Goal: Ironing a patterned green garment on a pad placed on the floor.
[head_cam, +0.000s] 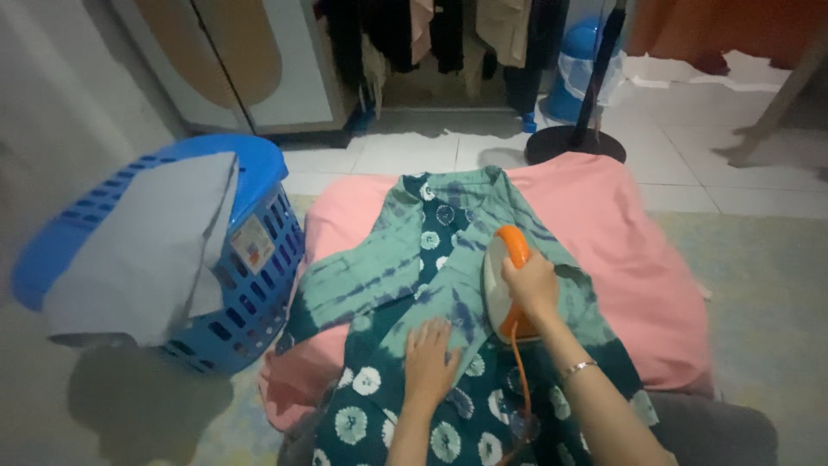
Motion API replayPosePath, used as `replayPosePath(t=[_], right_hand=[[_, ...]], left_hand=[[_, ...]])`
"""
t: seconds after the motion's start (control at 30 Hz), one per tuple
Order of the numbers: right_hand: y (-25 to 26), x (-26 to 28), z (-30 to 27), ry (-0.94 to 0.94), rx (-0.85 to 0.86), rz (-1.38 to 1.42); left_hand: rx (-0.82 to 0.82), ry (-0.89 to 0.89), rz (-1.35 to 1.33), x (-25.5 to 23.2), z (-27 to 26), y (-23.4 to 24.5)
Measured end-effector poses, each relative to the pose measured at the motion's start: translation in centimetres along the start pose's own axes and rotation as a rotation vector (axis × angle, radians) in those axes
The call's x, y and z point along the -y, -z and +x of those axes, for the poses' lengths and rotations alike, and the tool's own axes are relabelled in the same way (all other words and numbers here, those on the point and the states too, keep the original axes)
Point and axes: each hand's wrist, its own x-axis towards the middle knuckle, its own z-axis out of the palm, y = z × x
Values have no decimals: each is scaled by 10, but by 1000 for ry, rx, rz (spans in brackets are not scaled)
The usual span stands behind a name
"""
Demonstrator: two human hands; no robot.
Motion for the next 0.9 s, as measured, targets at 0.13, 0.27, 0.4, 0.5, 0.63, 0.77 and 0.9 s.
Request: replayPosePath(t=[0.13, 0.27, 0.4, 0.5, 0.63, 0.77, 0.9], right_hand=[[-1, -7, 10, 81, 1, -6], [-9, -7, 17, 20, -5, -45], [-17, -23, 23, 67, -33, -74], [-14, -23, 14, 60, -18, -85], [5, 0, -12, 4, -5, -9], [-3, -9, 2, 27, -19, -19], [-10, -14, 16, 7, 8, -48]], left_hand=[[-29, -24, 38, -5, -3, 1], [-16, -32, 20, -4, -2, 6], [-6, -24, 10, -2, -1, 1], [-18, -31, 39, -3, -2, -1], [-14, -42, 23, -5, -2, 7], [-4, -15, 9, -3, -1, 3], [-18, -23, 8, -1, -1, -1]])
